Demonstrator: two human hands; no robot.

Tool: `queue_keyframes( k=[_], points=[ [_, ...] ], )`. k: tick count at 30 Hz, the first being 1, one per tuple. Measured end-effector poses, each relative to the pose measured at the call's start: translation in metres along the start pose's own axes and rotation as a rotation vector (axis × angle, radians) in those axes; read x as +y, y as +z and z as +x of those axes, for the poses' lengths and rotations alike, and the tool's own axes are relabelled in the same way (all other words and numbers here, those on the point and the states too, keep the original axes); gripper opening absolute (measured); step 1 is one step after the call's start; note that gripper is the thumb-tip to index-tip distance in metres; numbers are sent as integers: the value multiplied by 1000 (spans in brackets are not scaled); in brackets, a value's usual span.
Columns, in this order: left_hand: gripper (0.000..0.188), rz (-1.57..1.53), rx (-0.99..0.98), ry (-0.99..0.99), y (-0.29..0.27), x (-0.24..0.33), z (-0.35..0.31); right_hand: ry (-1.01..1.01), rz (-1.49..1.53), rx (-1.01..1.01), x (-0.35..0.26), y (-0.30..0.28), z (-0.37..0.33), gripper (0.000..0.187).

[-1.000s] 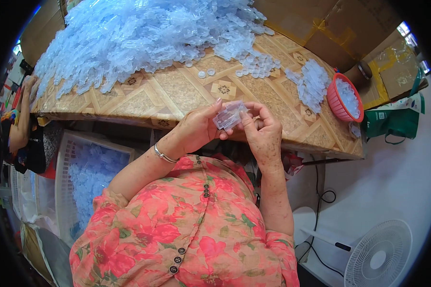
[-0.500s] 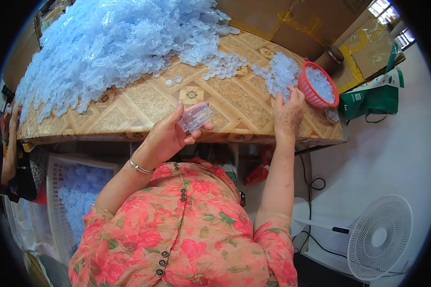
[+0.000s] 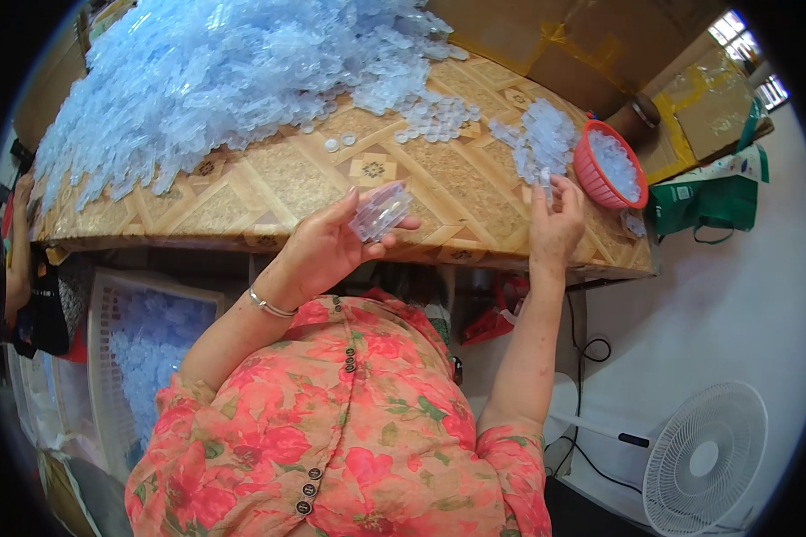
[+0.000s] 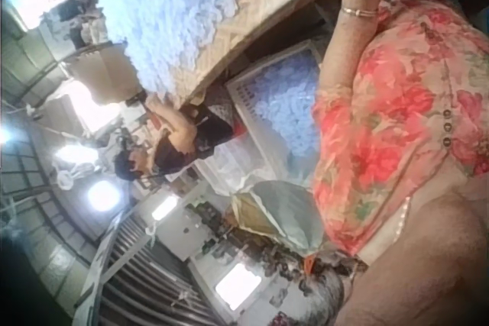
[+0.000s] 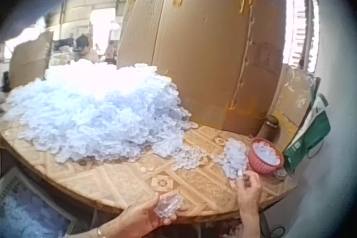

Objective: The person assembles small, clear plastic containers by hand. They pick up a container base and a lid from a pile on a wooden table, fit the lid onto the base, and place the assembled unit into a red basket. The process is repeated continuously throughout the clip.

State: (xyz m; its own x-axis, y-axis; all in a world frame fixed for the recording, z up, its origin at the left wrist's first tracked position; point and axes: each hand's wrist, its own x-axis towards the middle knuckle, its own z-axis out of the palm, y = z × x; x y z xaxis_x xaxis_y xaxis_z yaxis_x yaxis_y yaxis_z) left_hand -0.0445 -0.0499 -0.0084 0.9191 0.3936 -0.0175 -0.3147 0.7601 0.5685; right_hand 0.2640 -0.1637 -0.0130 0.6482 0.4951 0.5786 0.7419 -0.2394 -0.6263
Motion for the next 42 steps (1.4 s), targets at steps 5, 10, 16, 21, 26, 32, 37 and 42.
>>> queue_keyframes(
  k=[5,10,16,21,26,32,37,42],
  points=[
    [53,41,20,20,5,-7,4,447,1127,-318,-81,-6,-41,22],
    [50,77,28,101,8,-9,2,472,1149,-615,-130,4,-76,25],
    [50,61,55,111,15,-7,-7,394,889,-601,-129,18,-79,34],
    [50,25,39,115,13,-8,-6,200,741,-479,-140,23,-83,56],
    [51,1,-11,113,14,-7,-6,-34,398,-473,-158,11,-84,78],
    [51,-50,35,100,22,-4,-8,-116,245,-433,-158,10,-81,80],
    [50,-81,53,93,22,-3,-10,33,416,-431,-141,9,-84,79],
    [49,-86,40,75,14,-5,-8,-207,308,-404,-143,3,-80,79]
  ],
)
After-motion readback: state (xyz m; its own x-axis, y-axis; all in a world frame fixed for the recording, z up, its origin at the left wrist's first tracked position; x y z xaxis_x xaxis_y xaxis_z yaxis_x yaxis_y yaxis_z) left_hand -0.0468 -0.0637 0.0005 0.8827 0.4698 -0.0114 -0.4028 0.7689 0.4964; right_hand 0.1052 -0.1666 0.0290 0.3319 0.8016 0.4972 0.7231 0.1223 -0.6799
